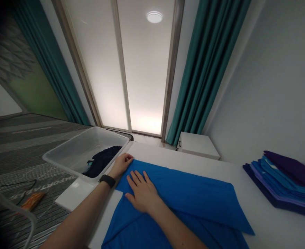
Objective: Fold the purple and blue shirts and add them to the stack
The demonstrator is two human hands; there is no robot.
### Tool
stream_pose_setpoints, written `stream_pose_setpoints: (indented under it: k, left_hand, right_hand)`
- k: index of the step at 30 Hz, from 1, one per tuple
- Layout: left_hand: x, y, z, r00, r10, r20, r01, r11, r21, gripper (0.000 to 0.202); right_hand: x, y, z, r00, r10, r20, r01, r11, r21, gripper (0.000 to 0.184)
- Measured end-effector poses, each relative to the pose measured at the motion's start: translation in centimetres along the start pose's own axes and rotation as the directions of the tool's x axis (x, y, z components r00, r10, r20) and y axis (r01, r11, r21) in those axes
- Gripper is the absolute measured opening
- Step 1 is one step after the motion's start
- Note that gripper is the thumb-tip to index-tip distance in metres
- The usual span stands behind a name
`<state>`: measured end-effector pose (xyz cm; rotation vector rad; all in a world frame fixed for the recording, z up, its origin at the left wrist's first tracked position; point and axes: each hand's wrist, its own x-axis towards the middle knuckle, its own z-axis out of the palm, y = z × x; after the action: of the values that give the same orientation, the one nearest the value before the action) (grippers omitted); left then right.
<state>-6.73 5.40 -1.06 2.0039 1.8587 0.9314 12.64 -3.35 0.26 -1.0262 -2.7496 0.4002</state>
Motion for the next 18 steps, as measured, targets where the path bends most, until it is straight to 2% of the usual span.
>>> stream_pose_setpoints:
  k: [3,6,9,11,13,15,18]
  left_hand:
    - [0.1,-0.1,0.1,1.000,0.010,-0.003,-0.010,1.000,0.017,0.015]
    - [0.2,-0.1,-0.1,1.000,0.018,-0.008,-0.018,0.999,0.046,0.020]
    - [-0.5,0.6,-0.4,0.999,0.041,-0.028,-0.038,0.996,0.084,0.025]
    - [-1.7,1.8,-0.4,0.993,0.116,-0.020,-0.112,0.984,0.136,0.032]
    - [-3.1,3.1,0.0,0.959,0.277,0.055,-0.282,0.932,0.227,0.041]
    - [-4.4,4.3,0.7,0.914,0.377,0.152,-0.405,0.875,0.265,0.048]
    - [-5.4,4.9,2.1,0.885,0.388,0.257,-0.454,0.844,0.285,0.055]
  right_hand:
    - [0.2,0.0,-0.6,1.000,0.016,0.011,-0.016,1.000,0.012,0.061]
    - [0.2,0.4,-1.7,0.997,0.066,-0.027,-0.066,0.998,-0.011,0.061]
    - [-0.5,1.4,-2.6,0.985,0.161,-0.058,-0.165,0.984,-0.066,0.062]
    - [-1.3,2.4,-2.8,0.965,0.248,-0.079,-0.256,0.960,-0.109,0.064]
    - [-2.3,3.6,-2.9,0.936,0.334,-0.111,-0.347,0.927,-0.143,0.064]
    - [-3.3,4.8,-2.7,0.907,0.400,-0.134,-0.418,0.894,-0.161,0.065]
    - [-4.5,6.2,-2.2,0.865,0.484,-0.131,-0.500,0.852,-0.155,0.067]
